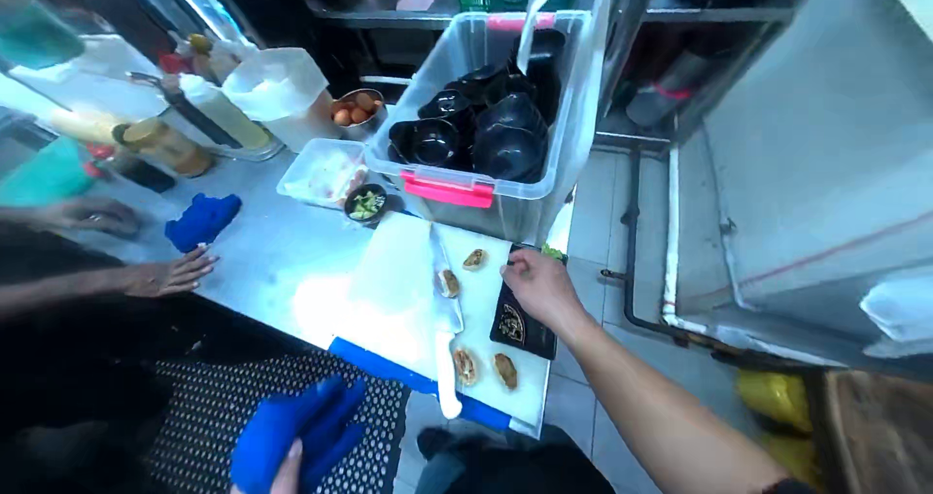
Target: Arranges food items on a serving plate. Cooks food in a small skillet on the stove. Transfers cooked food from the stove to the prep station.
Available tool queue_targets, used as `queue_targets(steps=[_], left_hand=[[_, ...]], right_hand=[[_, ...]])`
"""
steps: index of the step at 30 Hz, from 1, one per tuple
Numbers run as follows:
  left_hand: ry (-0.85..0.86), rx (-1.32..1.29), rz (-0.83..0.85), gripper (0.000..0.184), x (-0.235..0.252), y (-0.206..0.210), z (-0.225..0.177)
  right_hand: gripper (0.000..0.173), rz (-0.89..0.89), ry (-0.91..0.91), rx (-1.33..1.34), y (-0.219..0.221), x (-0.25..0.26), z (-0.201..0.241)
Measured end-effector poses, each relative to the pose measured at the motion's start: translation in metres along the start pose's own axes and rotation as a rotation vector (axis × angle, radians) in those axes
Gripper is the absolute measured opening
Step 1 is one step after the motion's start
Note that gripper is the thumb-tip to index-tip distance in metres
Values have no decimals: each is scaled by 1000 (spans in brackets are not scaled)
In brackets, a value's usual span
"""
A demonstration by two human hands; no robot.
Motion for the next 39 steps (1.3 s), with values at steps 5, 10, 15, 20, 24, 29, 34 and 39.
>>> queue_targets(steps=[5,10,15,20,24,29,34,39], left_hand=[[256,-80,148,25,83,60,-46],[271,-233,286,19,136,109,-61],[245,-379,482,21,190,119,-45],[164,-438,603,26,239,112,-23],[57,-453,643,33,267,106,-8],[159,-369,726,29,297,99,20],[500,117,938,29,296,124,11],[620,565,1101,45,263,174,15]], right_hand=[[40,41,79,-106,19,38,29],[41,95,189,-337,42,60,53],[44,61,372,-457,64,73,72],[46,29,563,-532,85,78,80],[43,-13,668,-518,97,80,86],[45,-93,658,-502,111,84,91],[43,-131,607,-488,111,84,88],[36,-273,527,-119,90,64,75]])
Point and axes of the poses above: each hand's wrist, its own x-axis towards the middle knuckle, its own y-axis out of the palm, z = x × y, the point moved 3 cm from there along x, towards the middle knuckle, and after that the axes turned 12 degrees about -x, right-handed, at the moved point
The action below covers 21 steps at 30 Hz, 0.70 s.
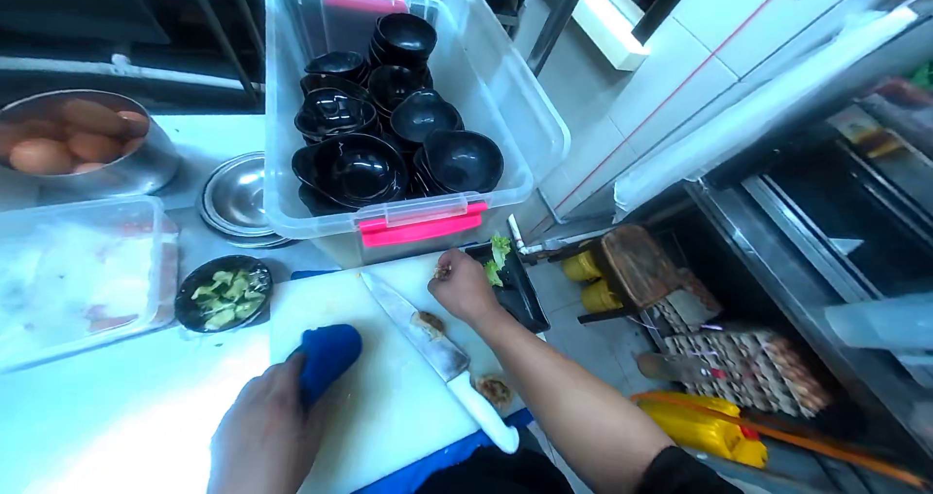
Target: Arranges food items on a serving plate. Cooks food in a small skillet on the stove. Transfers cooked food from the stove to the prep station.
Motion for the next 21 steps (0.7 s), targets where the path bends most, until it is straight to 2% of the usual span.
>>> queue_targets(steps=[3,5,9,12,15,18,21], left_hand=[[-34,98,150,72,9,18,-13],[-6,114,157,83,14,22,-33],[210,21,84,56,54,60,-106],[208,-69,162,46,98,120,-150],[150,3,174,40,125,164,-169],[132,39,129,27,130,181,-174],[132,27,64,20,127,189,-172]], right_hand=[[41,100,38,304,-28,-7,-31],[44,119,67,453,-51,-10,-61],[38,47,61,505,-93,-6,-124],[34,15,5,507,-106,4,-160],[33,43,-28,491,-110,10,-182],[30,125,-104,449,-100,19,-192],[29,208,-262,395,-77,30,-185]])
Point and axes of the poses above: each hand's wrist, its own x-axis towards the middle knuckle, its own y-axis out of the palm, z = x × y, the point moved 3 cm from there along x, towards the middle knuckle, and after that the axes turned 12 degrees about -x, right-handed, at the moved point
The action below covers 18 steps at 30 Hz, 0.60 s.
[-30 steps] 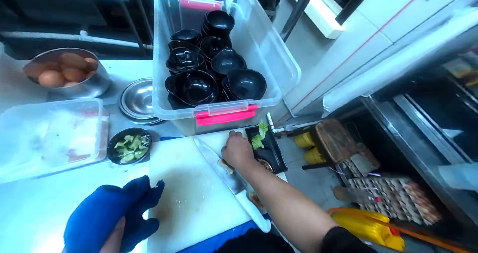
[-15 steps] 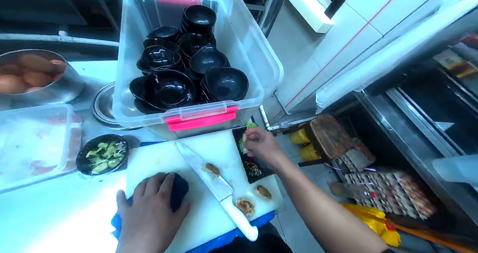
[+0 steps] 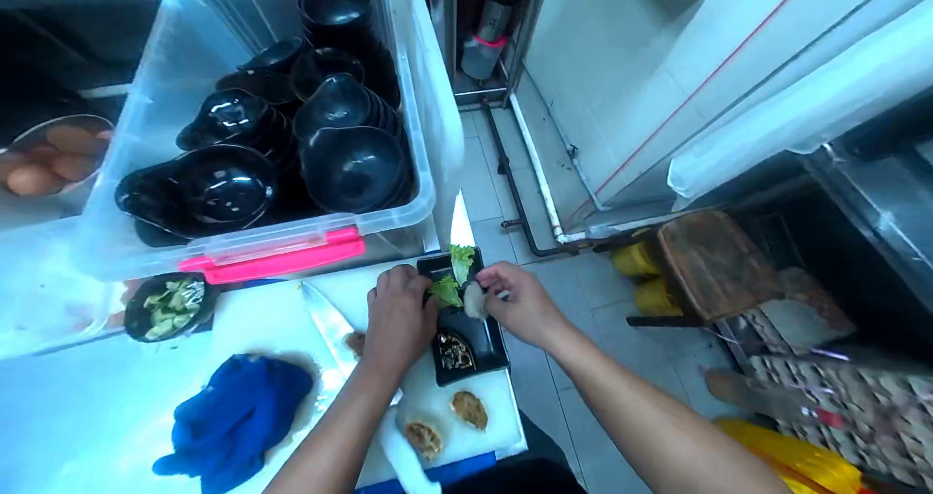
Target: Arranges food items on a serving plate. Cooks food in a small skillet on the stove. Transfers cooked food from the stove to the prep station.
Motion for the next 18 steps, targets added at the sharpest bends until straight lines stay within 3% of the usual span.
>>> queue_targets(steps=[2,7,13,18], left_hand=[[-2,-14,-31,22,0,2,1],[-6,-37,-32,31,-9,7,8],[6,-81,-53,15,-3,3,9],[61,-73,-103,15,2,-2,7]], right_hand=[[22,-6,-87,-11,3,8,0],[18,-312,-174,-111,-9,-2,-5],[37,-153,-28,-625,28,-7,23],[38,-99,-10,-761,37,-3,28]])
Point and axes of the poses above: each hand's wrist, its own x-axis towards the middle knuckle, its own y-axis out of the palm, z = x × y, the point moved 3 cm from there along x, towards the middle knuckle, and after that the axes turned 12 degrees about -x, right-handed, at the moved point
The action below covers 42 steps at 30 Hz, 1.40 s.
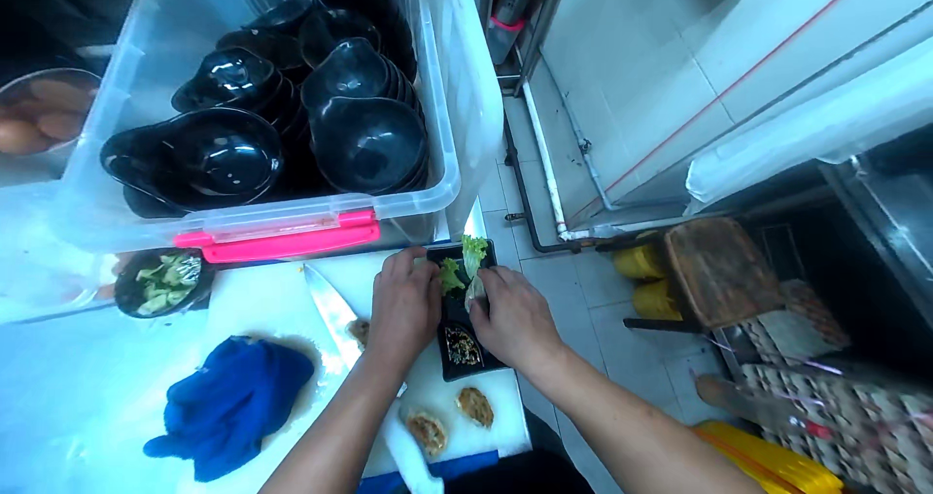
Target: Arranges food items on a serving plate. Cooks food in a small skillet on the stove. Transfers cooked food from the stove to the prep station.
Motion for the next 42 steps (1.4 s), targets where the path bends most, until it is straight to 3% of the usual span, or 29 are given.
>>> queue_targets(steps=[6,13,23,29,32,38,42], left_hand=[[106,-18,-88,17,10,4,-4],[328,-213,-102,21,11,-1,-5],[189,-75,-156,21,21,13,-3],[72,-78,-195,32,-7,5,-15],[48,-90,-130,34,-30,11,-24],[-9,114,52,59,-50,32,-36],[-5,199,110,58,-45,40,-43]], right_hand=[[39,79,-34,16,1,4,-4],[40,96,-77,96,1,8,-10],[37,195,-71,104,-2,11,-14],[41,229,-118,65,-4,13,-15],[35,249,-137,51,-6,14,-15],[23,296,-171,1,-10,12,-15],[23,322,-181,26,-13,11,-19]])
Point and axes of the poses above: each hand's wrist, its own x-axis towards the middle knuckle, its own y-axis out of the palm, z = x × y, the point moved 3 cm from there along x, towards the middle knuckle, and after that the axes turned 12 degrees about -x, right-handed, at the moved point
